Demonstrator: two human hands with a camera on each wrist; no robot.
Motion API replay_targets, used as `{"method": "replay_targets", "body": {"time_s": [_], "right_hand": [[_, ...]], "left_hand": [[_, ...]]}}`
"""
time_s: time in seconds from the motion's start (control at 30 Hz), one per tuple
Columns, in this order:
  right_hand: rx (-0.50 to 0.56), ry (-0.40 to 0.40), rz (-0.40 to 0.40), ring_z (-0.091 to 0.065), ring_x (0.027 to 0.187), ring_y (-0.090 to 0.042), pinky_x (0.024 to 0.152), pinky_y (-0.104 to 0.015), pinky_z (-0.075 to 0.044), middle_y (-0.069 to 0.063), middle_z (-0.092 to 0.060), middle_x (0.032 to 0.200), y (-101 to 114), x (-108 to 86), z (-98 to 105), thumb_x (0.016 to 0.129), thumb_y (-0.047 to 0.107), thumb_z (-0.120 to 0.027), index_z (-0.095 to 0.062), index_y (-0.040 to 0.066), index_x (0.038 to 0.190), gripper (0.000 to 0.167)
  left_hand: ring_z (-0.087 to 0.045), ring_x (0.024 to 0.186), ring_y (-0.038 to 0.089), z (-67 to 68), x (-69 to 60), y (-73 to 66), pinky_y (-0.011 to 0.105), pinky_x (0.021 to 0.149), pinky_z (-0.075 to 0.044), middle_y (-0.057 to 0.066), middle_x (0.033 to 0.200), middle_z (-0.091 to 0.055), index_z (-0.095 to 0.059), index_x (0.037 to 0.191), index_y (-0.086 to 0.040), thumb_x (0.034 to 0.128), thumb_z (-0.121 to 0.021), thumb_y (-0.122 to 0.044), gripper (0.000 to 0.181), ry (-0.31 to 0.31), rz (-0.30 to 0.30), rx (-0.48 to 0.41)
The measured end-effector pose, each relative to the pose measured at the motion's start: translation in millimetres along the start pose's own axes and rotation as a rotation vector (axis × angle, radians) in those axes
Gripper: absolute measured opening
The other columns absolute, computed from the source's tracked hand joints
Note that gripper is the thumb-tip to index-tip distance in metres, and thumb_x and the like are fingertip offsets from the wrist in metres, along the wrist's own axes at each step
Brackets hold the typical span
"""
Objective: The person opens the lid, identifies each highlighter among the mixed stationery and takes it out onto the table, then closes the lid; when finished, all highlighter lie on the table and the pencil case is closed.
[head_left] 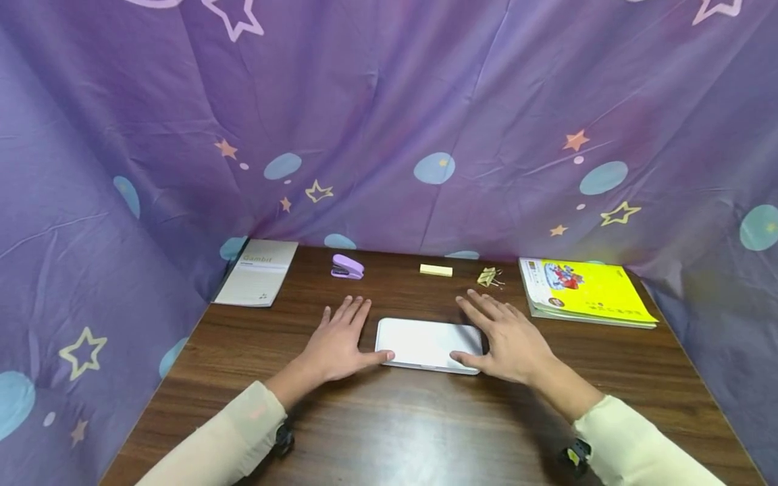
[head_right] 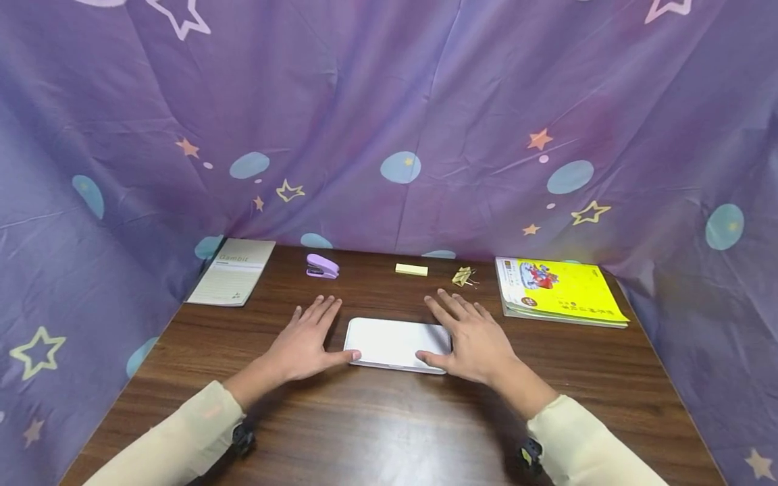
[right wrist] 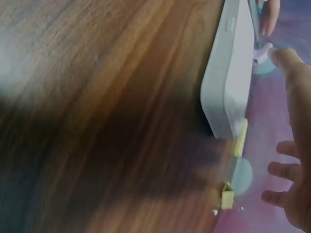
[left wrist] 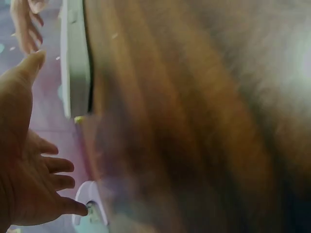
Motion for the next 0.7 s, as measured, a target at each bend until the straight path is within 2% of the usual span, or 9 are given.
{"method": "replay_targets", "body": {"time_s": [0.1, 0.3, 0.53, 0.7], "right_hand": [[0.010, 0.010, 0.032, -0.054, 0.155, -0.042, 0.125, -0.066, -0.047, -0.014, -0.044, 0.176, 6.9, 2.3, -8.9, 0.089, 0.083, -0.070, -0.044, 0.018, 0.171, 0.108], [0.033, 0.032, 0.038, -0.060, 0.148, -0.044, 0.122, -0.064, -0.051, -0.017, -0.052, 0.170, 14.2, 0.6, -28.1, 0.089, 0.081, -0.071, -0.043, 0.017, 0.171, 0.108], [0.070, 0.030, 0.045, -0.063, 0.143, -0.046, 0.119, -0.063, -0.054, -0.018, -0.057, 0.166, 15.9, -0.7, -43.5, 0.088, 0.078, -0.075, -0.048, 0.016, 0.168, 0.105], [0.051, 0.035, 0.053, -0.061, 0.147, -0.041, 0.121, -0.069, -0.049, -0.016, -0.058, 0.165, 16.4, -0.2, -48.8, 0.089, 0.079, -0.074, -0.050, 0.017, 0.168, 0.103]], "left_hand": [[-0.022, 0.172, 0.040, -9.3, 1.3, -3.5, 0.067, 0.139, -0.021, 0.020, 0.182, -0.028, -0.022, 0.176, -0.003, 0.0888, -0.059, -0.093, 0.130, 0.013, -0.014, -0.008], [-0.028, 0.171, 0.039, -18.0, 3.9, -9.4, 0.064, 0.138, -0.025, 0.020, 0.180, -0.034, -0.030, 0.174, -0.001, 0.0865, -0.071, -0.086, 0.129, 0.023, -0.050, -0.045], [-0.033, 0.169, 0.037, -21.5, 9.1, -13.2, 0.063, 0.138, -0.028, 0.019, 0.177, -0.042, -0.041, 0.168, -0.001, 0.0869, -0.077, -0.080, 0.119, 0.007, -0.080, -0.049], [-0.038, 0.166, 0.038, -23.6, 10.8, -14.6, 0.063, 0.136, -0.031, 0.021, 0.173, -0.046, -0.048, 0.163, -0.002, 0.0882, -0.078, -0.077, 0.110, -0.010, -0.099, -0.051]]}}
Point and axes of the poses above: each hand's wrist, its own x-axis towards the middle knuckle, its own z-axis out of the back of the hand, y = z × x, the point moved 5 cm from there along x, towards the middle knuckle
